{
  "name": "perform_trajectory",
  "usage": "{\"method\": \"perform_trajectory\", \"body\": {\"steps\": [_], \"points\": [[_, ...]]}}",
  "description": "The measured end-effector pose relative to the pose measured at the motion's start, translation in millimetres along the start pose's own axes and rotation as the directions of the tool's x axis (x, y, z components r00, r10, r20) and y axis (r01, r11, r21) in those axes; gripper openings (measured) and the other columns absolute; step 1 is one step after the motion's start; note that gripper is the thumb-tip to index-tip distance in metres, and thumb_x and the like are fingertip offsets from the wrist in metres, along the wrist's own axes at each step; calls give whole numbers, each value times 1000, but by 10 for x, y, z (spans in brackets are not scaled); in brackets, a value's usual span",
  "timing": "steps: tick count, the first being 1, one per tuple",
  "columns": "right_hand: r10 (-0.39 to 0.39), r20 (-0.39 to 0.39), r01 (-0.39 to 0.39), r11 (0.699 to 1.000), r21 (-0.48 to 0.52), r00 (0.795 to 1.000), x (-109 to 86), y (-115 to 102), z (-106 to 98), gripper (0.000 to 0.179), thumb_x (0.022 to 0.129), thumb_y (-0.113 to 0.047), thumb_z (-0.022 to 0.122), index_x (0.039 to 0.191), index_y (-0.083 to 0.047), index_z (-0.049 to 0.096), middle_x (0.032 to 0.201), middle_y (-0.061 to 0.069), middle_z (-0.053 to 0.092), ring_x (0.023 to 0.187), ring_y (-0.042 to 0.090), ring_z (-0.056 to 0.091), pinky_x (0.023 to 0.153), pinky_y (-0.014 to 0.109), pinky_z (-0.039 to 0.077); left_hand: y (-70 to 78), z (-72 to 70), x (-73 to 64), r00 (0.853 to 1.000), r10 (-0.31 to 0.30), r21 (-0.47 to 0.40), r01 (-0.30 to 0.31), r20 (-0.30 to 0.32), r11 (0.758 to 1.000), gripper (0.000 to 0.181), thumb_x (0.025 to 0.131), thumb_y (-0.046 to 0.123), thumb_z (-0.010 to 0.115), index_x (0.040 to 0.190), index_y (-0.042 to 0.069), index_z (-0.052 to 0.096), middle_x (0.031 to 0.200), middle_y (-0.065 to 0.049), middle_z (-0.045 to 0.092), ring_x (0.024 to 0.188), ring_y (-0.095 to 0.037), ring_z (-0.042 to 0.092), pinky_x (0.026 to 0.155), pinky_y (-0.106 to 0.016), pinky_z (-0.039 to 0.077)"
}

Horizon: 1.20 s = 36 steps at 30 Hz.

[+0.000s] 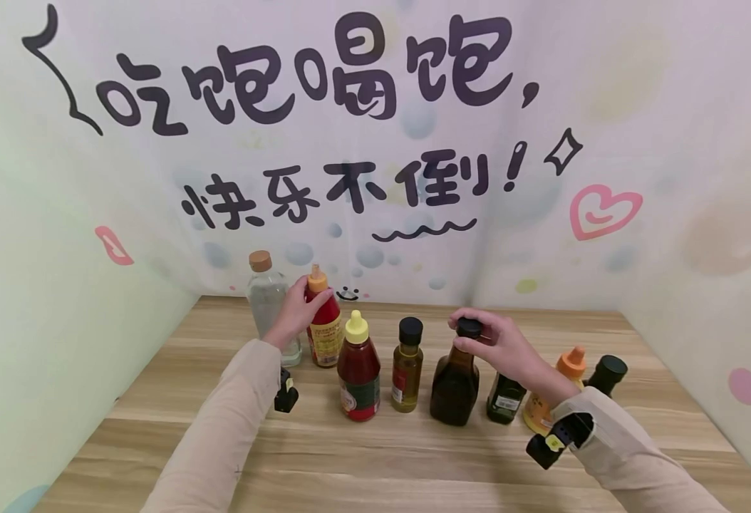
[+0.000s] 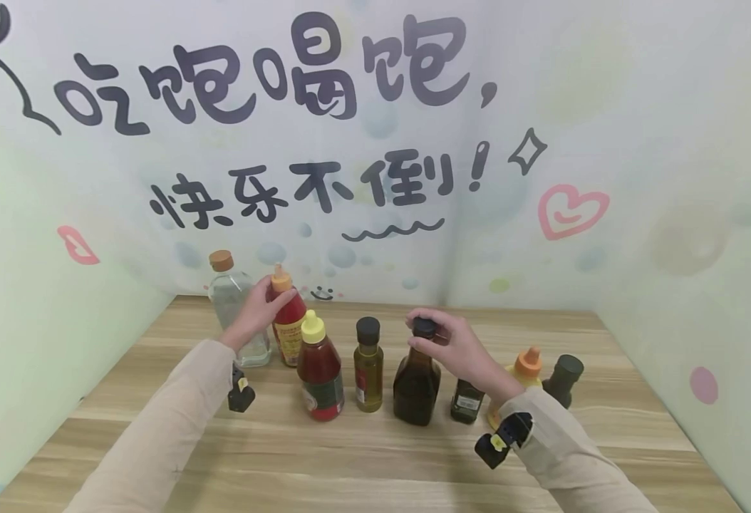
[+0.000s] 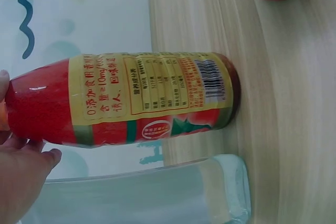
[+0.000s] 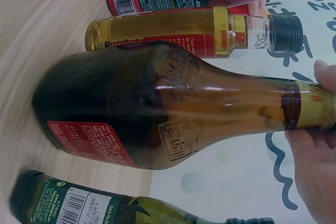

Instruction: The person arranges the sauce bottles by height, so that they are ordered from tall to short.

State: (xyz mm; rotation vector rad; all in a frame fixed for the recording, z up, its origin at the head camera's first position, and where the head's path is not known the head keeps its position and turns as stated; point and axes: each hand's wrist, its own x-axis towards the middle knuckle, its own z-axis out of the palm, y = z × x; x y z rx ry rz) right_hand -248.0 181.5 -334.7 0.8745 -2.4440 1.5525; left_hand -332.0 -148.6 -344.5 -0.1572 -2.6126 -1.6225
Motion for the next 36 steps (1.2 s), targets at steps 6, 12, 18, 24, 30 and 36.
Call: {"method": "perform_trajectory", "body": {"steps": [6, 12, 18, 24, 30, 36], "points": [[10, -2, -10, 1000, -4, 1000, 5, 11, -1, 30, 82, -8, 62, 110, -3, 55, 107, 18, 56, 92, 15, 58, 73, 25, 50, 53, -22, -21, 1000, -15, 15, 15, 12, 1000, 47, 90, 29, 51, 127, 3, 36, 125, -17, 44, 115, -31, 42, 95, -46, 35], [5, -2, -5, 1000, -2, 1000, 6, 23, -1, 31, 82, -7, 62, 111, 0, 54, 107, 19, 56, 93, 15, 57, 73, 25, 50, 67, -25, -25, 1000, -28, -10, 28, 13, 1000, 52, 90, 27, 52, 131, 4, 31, 129, -17, 40, 118, -32, 39, 96, -46, 33], [5, 0, -5, 1000, 2, 1000, 9, 19, 8, 30, 82, -7, 62, 111, -2, 55, 108, 22, 55, 94, 14, 57, 74, 25, 50, 97, -53, -30, 1000, 13, -20, -14, -19, 1000, 65, 88, 25, 55, 139, 5, 20, 139, -17, 27, 128, -32, 25, 101, -46, 26], [-4, -3, 4, 1000, 5, 1000, 18, 36, 10, 31, 82, -6, 61, 111, 0, 54, 108, 20, 55, 92, 13, 57, 73, 24, 50, 168, -122, -81, 999, 42, 23, -41, -28, 999, 76, 85, 30, 58, 141, 7, 13, 143, -13, 23, 130, -29, 20, 102, -46, 23], [-4, 9, 4, 1000, 9, 1000, 18, 26, 1, 31, 82, -6, 61, 111, -1, 54, 107, 19, 55, 92, 13, 58, 72, 25, 50, 243, -195, -177, 998, 60, 90, -61, 8, 994, 82, 83, 34, 60, 142, 10, 8, 144, -12, 20, 131, -28, 20, 101, -47, 25], [6, 15, -6, 1000, 10, 1000, 13, 7, -6, 30, 82, -7, 62, 111, -4, 55, 106, 16, 56, 92, 14, 58, 72, 26, 51, 294, -262, -330, 997, 73, 145, -78, 39, 986, 83, 84, 30, 60, 142, 8, 5, 145, -14, 15, 131, -29, 18, 99, -49, 26]]}}
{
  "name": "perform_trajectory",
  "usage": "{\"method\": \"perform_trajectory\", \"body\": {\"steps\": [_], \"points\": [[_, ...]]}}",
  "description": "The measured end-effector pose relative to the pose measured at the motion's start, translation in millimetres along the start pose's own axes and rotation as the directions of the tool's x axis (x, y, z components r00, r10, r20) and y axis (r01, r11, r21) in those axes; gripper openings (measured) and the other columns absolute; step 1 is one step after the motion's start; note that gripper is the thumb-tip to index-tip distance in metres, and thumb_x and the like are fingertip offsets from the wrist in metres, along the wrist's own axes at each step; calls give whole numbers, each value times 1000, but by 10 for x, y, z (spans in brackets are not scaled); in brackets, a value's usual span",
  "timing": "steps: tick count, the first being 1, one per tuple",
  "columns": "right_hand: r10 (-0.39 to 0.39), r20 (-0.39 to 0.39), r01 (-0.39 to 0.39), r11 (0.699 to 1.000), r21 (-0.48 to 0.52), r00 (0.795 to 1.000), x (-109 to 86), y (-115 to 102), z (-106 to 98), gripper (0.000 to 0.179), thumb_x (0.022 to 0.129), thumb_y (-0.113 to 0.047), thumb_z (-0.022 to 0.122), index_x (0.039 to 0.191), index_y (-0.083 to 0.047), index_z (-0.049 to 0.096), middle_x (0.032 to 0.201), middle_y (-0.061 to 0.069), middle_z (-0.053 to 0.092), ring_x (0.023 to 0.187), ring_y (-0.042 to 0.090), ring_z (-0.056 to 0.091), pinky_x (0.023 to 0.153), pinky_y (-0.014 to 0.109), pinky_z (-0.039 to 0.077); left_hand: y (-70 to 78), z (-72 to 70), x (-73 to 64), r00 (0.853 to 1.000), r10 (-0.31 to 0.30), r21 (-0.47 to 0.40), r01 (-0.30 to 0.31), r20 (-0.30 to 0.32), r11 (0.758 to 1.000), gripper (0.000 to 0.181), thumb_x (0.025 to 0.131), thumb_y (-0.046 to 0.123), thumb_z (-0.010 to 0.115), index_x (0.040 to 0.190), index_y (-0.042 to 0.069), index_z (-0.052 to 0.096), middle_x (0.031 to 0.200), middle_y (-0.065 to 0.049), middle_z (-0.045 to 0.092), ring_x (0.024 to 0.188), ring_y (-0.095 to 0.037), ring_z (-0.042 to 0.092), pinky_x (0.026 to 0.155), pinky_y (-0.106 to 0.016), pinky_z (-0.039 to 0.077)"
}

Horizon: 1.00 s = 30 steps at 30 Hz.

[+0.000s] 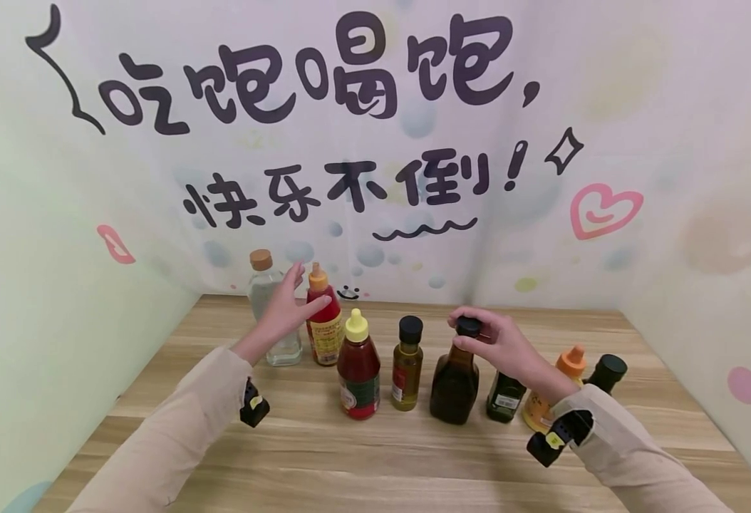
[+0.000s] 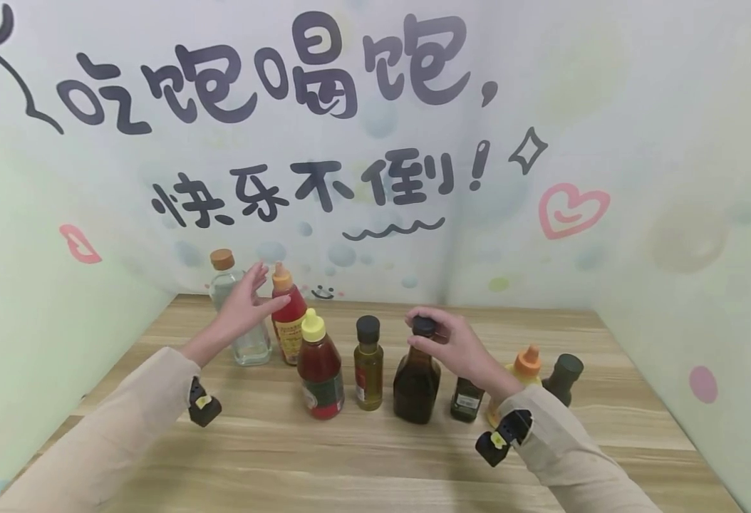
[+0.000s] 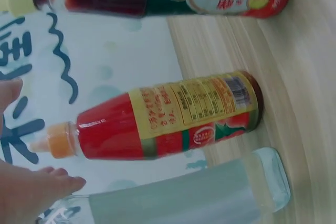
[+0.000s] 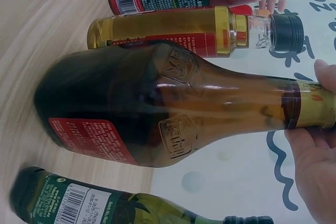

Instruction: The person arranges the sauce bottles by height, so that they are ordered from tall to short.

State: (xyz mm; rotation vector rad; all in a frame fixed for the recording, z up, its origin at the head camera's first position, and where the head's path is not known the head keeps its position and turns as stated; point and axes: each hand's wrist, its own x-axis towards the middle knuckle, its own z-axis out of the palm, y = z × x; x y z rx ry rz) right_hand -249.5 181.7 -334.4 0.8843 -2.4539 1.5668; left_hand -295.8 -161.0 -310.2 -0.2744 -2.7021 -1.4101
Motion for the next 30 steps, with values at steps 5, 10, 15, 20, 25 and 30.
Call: {"method": "perform_trajectory", "body": {"steps": [5, 10, 15, 20, 25, 30], "points": [[3, 6, -3, 1000, -3, 1000, 5, -7, -4, 30, 82, -7, 62, 111, -3, 55, 107, 20, 55, 92, 14, 58, 72, 25, 50, 46, -73, -117, 1000, 29, -23, -29, 2, 999, 85, 84, 29, 60, 142, 8, 3, 146, -13, 13, 131, -29, 17, 101, -50, 22], [0, 14, 0, 1000, 5, 1000, 4, 0, -13, 31, 81, -6, 62, 111, -2, 54, 107, 23, 54, 92, 13, 58, 72, 25, 50, 114, -96, -217, 996, 91, -33, -90, 24, 995, 84, 82, 28, 62, 142, 6, 7, 144, -15, 18, 130, -30, 20, 101, -49, 24], [0, 12, 0, 1000, 9, 1000, 3, 10, -9, 31, 81, -6, 62, 111, -2, 54, 106, 18, 56, 91, 13, 59, 72, 26, 51, 197, -29, -321, 988, 151, -82, -148, 38, 986, 80, 82, 24, 63, 141, 6, 12, 143, -16, 23, 129, -30, 23, 100, -50, 24], [-11, 10, 10, 1000, 11, 1000, 2, 17, -4, 31, 82, -5, 61, 111, -1, 54, 106, 18, 56, 91, 12, 58, 71, 26, 51, 242, 100, -386, 974, 217, -167, -205, 56, 964, 75, 83, 19, 62, 140, 5, 14, 140, -19, 26, 127, -31, 26, 101, -47, 25], [-17, 12, 16, 1000, 12, 1000, 2, 15, -3, 31, 82, -5, 61, 111, -2, 54, 106, 16, 56, 92, 13, 58, 71, 26, 51, 251, 233, -435, 964, 250, -176, -231, 93, 957, 72, 84, 20, 61, 139, 4, 18, 139, -19, 29, 126, -31, 29, 101, -46, 25], [-15, 9, 15, 1000, 9, 1000, 2, 18, -3, 31, 82, -5, 61, 111, -2, 54, 106, 15, 56, 92, 13, 58, 72, 26, 51, 226, 358, -456, 960, 250, -183, -226, 124, 957, 67, 83, 20, 62, 137, 6, 25, 136, -16, 35, 125, -29, 31, 100, -46, 27]]}}
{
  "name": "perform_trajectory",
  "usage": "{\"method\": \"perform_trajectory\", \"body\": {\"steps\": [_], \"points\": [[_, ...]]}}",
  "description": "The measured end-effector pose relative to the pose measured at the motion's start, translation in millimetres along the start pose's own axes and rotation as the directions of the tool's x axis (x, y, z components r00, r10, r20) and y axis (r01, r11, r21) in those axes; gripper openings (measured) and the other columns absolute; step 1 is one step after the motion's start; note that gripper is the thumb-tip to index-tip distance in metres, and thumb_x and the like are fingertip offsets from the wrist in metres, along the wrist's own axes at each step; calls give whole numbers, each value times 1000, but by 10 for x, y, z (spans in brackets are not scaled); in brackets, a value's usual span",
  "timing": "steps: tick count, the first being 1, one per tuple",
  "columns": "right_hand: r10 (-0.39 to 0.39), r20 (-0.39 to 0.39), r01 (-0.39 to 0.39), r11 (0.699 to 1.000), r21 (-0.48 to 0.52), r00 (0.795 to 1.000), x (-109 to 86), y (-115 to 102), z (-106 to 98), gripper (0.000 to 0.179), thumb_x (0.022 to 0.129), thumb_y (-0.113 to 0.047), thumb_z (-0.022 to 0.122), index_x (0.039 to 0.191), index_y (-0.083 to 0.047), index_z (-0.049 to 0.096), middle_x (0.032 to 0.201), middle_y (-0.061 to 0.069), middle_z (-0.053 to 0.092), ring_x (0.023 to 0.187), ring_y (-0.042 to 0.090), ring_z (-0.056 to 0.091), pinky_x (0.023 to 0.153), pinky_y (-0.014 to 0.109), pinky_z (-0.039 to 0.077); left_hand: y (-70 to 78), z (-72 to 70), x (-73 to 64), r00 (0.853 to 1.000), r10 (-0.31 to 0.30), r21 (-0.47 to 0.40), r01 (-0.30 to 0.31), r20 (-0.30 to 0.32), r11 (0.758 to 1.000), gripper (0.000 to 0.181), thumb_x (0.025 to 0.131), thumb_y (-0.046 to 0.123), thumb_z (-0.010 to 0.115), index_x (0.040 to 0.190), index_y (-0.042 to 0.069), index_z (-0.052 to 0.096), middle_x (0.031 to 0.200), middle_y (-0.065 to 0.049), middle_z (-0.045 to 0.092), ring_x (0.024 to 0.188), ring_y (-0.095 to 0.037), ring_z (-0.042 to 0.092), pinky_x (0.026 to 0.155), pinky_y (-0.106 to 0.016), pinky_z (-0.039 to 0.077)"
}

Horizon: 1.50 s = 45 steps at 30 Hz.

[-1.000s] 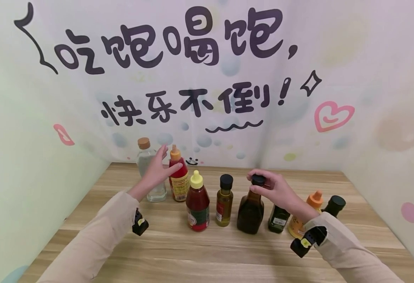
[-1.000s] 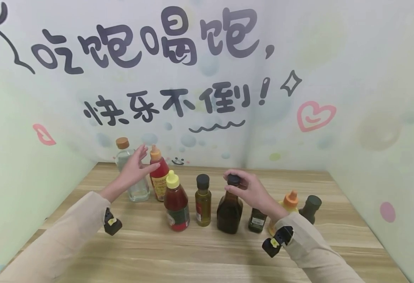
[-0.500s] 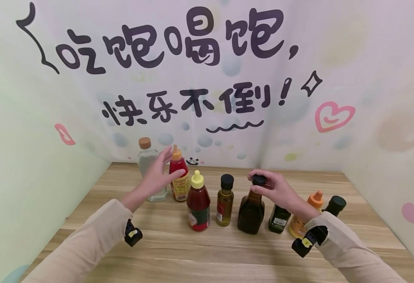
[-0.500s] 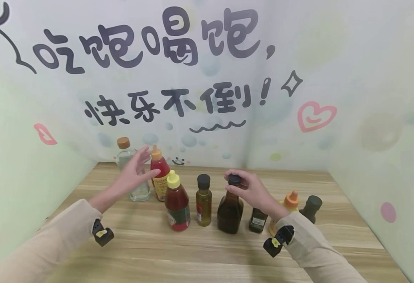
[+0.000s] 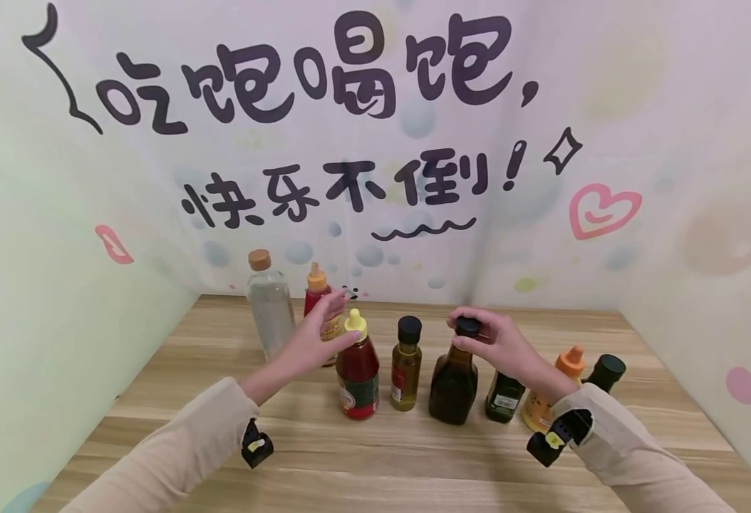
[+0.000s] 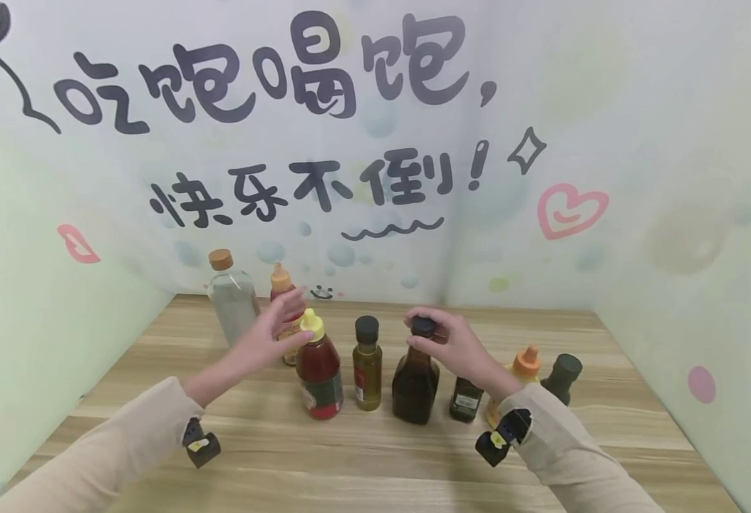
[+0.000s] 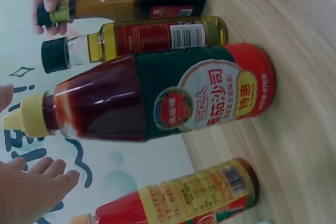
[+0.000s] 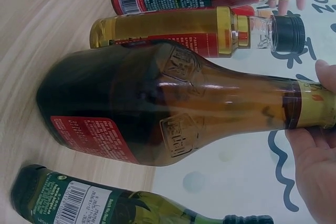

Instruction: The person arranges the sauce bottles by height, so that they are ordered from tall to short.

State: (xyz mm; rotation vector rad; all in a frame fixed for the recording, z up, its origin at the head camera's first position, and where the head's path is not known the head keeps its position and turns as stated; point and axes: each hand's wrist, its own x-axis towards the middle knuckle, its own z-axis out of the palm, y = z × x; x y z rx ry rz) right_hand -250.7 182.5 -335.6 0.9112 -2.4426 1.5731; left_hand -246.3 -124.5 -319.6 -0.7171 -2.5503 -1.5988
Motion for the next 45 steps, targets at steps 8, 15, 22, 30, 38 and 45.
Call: {"method": "perform_trajectory", "body": {"steps": [8, 15, 22, 30, 38, 45], "points": [[-9, -5, 9, 1000, -6, 1000, 9, 12, 19, 30, 82, -5, 62, 111, -3, 55, 106, 17, 56, 93, 13, 58, 72, 26, 51, -125, 179, -23, 996, -90, -15, 91, 5, 996, 59, 81, 20, 65, 131, 7, 35, 126, -14, 45, 119, -31, 38, 97, -49, 31], [6, -9, -6, 1000, -11, 1000, 6, -17, 26, 31, 82, -6, 62, 111, -4, 55, 106, 14, 57, 93, 13, 58, 72, 26, 51, -205, 261, -28, 992, -123, -39, 121, -42, 992, 46, 81, 19, 65, 121, 8, 46, 114, -8, 53, 110, -30, 48, 90, -48, 39], [10, -13, -10, 1000, -10, 1000, -6, -24, 21, 31, 81, -6, 62, 112, -5, 55, 106, 14, 56, 93, 14, 58, 72, 26, 51, -267, 276, -8, 992, -114, -92, 109, -52, 990, 43, 80, 18, 66, 119, 8, 50, 110, -7, 56, 103, -26, 53, 86, -43, 44], [10, -25, -10, 1000, -12, 1000, -18, -1, 10, 30, 82, -6, 62, 111, -4, 55, 105, 14, 57, 92, 15, 58, 72, 26, 51, -275, 292, 6, 989, -131, -149, 120, -63, 981, 46, 80, 18, 66, 121, 4, 50, 112, -11, 57, 102, -26, 54, 86, -40, 45], [19, -28, -19, 1000, -11, 999, -33, -8, 10, 30, 82, -6, 62, 111, -4, 55, 107, 17, 56, 93, 16, 58, 72, 26, 51, -337, 296, 27, 989, -137, -185, 124, -62, 975, 42, 78, 21, 68, 116, 6, 56, 106, -9, 61, 94, -22, 58, 81, -37, 48], [17, -27, -17, 1000, -6, 1000, -14, -11, 16, 31, 82, -7, 62, 112, -4, 55, 107, 18, 56, 94, 16, 58, 73, 26, 51, -353, 267, 32, 991, -121, -198, 107, -58, 974, 39, 77, 23, 69, 111, 7, 59, 103, -9, 63, 90, -21, 59, 79, -37, 48]]}}
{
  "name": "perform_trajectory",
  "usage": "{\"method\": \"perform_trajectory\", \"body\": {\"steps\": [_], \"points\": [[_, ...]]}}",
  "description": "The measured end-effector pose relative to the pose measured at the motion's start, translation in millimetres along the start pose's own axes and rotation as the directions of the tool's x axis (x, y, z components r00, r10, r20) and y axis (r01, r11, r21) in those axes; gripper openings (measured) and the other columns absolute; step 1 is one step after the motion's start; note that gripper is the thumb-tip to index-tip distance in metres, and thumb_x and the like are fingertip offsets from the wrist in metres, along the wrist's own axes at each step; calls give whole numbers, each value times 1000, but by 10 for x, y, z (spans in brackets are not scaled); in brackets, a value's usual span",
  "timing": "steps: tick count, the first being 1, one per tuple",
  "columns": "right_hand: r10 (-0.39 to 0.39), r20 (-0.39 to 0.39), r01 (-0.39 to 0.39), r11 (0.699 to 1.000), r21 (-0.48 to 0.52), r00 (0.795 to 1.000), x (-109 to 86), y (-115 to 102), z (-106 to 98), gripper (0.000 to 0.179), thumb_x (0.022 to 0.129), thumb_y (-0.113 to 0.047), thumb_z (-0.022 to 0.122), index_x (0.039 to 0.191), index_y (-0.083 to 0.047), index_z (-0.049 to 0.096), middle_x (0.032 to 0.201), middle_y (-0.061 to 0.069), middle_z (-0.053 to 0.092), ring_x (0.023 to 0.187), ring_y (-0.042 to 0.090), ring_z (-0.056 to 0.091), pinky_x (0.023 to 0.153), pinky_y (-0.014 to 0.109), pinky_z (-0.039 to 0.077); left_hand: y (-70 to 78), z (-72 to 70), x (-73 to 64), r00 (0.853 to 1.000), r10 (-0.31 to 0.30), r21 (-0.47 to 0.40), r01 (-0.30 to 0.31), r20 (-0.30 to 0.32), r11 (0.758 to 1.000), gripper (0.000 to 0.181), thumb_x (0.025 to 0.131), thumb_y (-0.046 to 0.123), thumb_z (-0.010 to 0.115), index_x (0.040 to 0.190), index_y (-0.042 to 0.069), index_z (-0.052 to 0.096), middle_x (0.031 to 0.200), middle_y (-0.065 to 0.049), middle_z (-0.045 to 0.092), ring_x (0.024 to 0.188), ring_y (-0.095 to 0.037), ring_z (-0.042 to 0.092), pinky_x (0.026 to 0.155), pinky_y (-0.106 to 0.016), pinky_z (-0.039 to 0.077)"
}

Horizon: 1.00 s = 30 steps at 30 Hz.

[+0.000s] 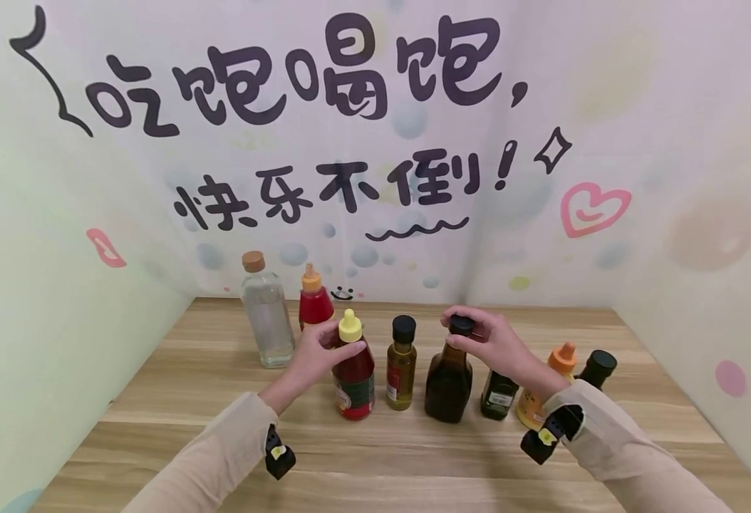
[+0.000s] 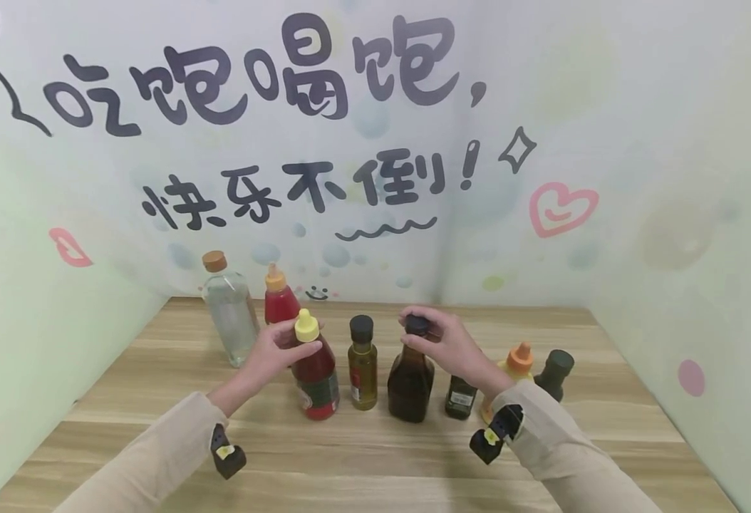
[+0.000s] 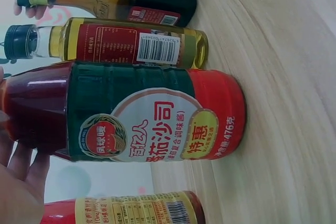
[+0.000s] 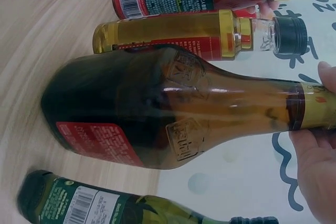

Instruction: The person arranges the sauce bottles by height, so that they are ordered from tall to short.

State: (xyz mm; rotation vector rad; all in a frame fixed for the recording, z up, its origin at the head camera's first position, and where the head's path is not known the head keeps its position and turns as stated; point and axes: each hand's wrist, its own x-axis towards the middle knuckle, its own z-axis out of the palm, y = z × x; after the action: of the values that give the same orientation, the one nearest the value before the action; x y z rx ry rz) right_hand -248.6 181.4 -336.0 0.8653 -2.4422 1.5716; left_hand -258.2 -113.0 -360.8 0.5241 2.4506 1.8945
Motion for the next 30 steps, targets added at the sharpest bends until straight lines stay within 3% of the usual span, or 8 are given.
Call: {"method": "perform_trajectory", "body": {"steps": [8, 17, 24, 30], "points": [[21, 13, -21, 999, 25, 1000, 15, 20, -7, 32, 82, -9, 62, 112, -5, 55, 107, 17, 57, 95, 19, 58, 72, 27, 51, 27, -17, -4, 1000, 10, 10, -10, 5, 1000, 38, 77, 22, 69, 110, 3, 60, 103, -10, 63, 92, -23, 60, 80, -39, 48], [46, 7, -46, 998, 46, 999, -1, -8, -12, 33, 81, -9, 63, 113, -5, 55, 108, 16, 57, 95, 19, 58, 72, 27, 51, 42, 14, -20, 999, 20, 38, -18, -49, 999, 37, 76, 22, 71, 107, 4, 62, 102, -9, 64, 91, -22, 60, 78, -37, 49], [36, 9, -37, 998, 47, 999, -4, -25, -3, 33, 81, -8, 62, 114, -4, 54, 108, 19, 56, 95, 18, 58, 72, 27, 51, 190, -17, 28, 990, 85, -13, -87, -113, 996, 36, 76, 20, 70, 105, 2, 63, 100, -12, 64, 87, -22, 60, 76, -35, 50], [34, 6, -34, 999, 42, 999, 2, -8, -5, 33, 82, -8, 62, 113, -3, 54, 107, 20, 56, 95, 16, 58, 72, 27, 51, 303, -37, 132, 990, 93, 58, -87, -109, 994, 40, 76, 25, 70, 110, 8, 62, 102, -8, 64, 87, -20, 61, 74, -34, 51]]}}
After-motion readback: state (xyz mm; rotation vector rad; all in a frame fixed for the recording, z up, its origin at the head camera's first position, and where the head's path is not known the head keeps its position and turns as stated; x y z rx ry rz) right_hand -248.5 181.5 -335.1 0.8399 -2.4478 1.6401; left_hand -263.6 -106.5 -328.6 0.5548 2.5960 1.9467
